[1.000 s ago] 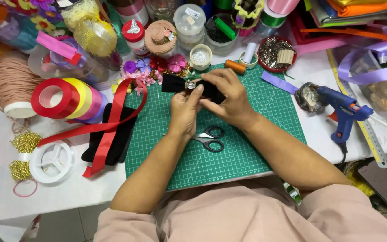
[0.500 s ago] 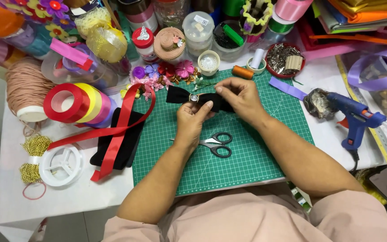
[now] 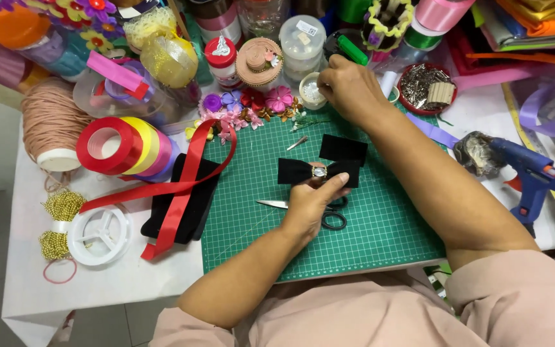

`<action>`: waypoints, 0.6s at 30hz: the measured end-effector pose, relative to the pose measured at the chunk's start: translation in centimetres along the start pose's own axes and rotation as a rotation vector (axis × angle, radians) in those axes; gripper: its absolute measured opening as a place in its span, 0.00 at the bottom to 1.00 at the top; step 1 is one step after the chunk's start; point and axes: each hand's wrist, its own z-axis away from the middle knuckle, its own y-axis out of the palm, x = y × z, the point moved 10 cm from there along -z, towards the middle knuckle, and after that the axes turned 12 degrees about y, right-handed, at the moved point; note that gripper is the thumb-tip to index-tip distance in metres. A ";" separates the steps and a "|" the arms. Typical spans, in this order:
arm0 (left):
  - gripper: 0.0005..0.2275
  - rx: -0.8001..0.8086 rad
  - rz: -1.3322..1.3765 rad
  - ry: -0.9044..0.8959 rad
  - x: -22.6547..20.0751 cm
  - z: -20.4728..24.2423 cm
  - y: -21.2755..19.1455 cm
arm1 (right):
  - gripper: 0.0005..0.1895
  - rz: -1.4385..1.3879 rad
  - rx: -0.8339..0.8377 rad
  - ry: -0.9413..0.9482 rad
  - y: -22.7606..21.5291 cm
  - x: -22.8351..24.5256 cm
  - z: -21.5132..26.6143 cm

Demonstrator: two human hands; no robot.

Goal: Assembling a decorative ribbon bow by sealing edges with a lighter and using a hot glue gun to attach components.

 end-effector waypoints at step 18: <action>0.16 0.001 -0.031 0.071 -3.2 -0.4 0.5 | 0.11 0.355 -0.044 -0.062 3.7 0.4 -1.2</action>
